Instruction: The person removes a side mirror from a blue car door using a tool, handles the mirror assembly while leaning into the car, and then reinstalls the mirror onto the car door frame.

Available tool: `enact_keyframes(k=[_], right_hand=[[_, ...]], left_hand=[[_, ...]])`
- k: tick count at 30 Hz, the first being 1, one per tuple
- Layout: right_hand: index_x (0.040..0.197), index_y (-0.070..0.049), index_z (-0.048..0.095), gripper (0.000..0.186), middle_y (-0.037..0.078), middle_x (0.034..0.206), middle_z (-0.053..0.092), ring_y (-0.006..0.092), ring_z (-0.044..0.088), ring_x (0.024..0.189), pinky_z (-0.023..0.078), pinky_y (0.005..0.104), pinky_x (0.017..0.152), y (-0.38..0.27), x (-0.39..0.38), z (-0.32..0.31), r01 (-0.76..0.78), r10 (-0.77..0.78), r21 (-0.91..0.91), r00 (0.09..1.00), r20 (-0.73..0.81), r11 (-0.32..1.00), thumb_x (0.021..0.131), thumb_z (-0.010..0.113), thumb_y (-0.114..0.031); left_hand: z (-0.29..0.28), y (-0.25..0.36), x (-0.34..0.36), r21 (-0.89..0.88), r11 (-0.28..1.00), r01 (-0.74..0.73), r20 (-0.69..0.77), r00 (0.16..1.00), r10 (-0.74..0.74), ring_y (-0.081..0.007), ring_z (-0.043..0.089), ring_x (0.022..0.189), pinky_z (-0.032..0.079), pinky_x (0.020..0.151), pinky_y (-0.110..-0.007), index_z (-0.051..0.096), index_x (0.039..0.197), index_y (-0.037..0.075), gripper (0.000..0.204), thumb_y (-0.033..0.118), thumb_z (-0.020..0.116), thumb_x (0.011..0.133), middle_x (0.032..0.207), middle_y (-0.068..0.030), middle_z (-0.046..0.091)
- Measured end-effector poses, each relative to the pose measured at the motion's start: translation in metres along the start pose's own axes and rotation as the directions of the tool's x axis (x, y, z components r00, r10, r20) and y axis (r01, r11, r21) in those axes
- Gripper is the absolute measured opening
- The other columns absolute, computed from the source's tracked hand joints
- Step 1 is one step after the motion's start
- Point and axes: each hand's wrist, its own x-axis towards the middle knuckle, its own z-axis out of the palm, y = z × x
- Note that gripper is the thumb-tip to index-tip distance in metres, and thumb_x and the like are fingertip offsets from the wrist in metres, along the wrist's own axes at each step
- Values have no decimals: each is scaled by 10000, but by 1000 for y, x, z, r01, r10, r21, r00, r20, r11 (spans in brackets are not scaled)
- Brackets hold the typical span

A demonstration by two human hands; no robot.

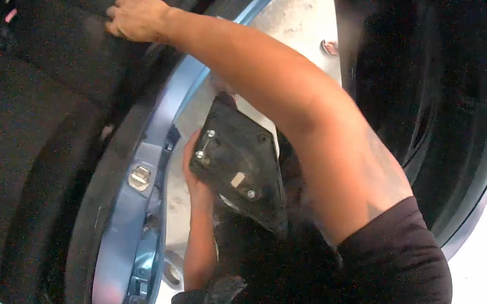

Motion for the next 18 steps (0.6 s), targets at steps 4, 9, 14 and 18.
enact_keyframes(k=[4, 9, 14, 18], right_hand=[[1182, -161, 713, 339, 132, 1063, 664, 341, 648, 1054, 527, 479, 926, -11, -62, 11, 54, 148, 292, 767, -625, 955, 850, 653, -123], [1254, -42, 687, 381, 153, 1210, 699, 251, 689, 1103, 569, 347, 899, -48, -308, 67, -535, 789, 673, 602, -121, 511, 916, 584, 98], [1184, 4, 714, 258, 215, 1057, 744, 366, 728, 990, 561, 422, 902, -178, -521, 165, -903, 759, 424, 326, 564, 72, 963, 626, -94], [1181, -8, 670, 296, 245, 1223, 667, 384, 635, 1182, 492, 456, 1017, -288, -618, 197, -808, 460, 503, 337, 821, -307, 914, 640, -134]], left_hand=[[7, -44, 5, -171, 960, 221, 37, 975, -217, -249, 600, 1266, 497, 1093, -396, 474, 1479, -28, 668, 379, 646, 978, 1410, -148, 586], [9, -121, 6, -278, 935, 219, 79, 976, -205, -232, 599, 1271, 473, 1109, -389, 485, 1484, -17, 537, 229, 600, 1020, 1438, -134, 579], [27, -175, 15, -398, 862, 313, 2, 940, -340, -236, 546, 1318, 426, 1137, -359, 533, 1452, 10, 546, -56, 556, 910, 1429, -135, 569], [47, -230, 1, -358, 864, 355, -66, 913, -402, -250, 552, 1313, 424, 1144, -368, 515, 1462, 1, 654, -107, 597, 822, 1439, -147, 558]])
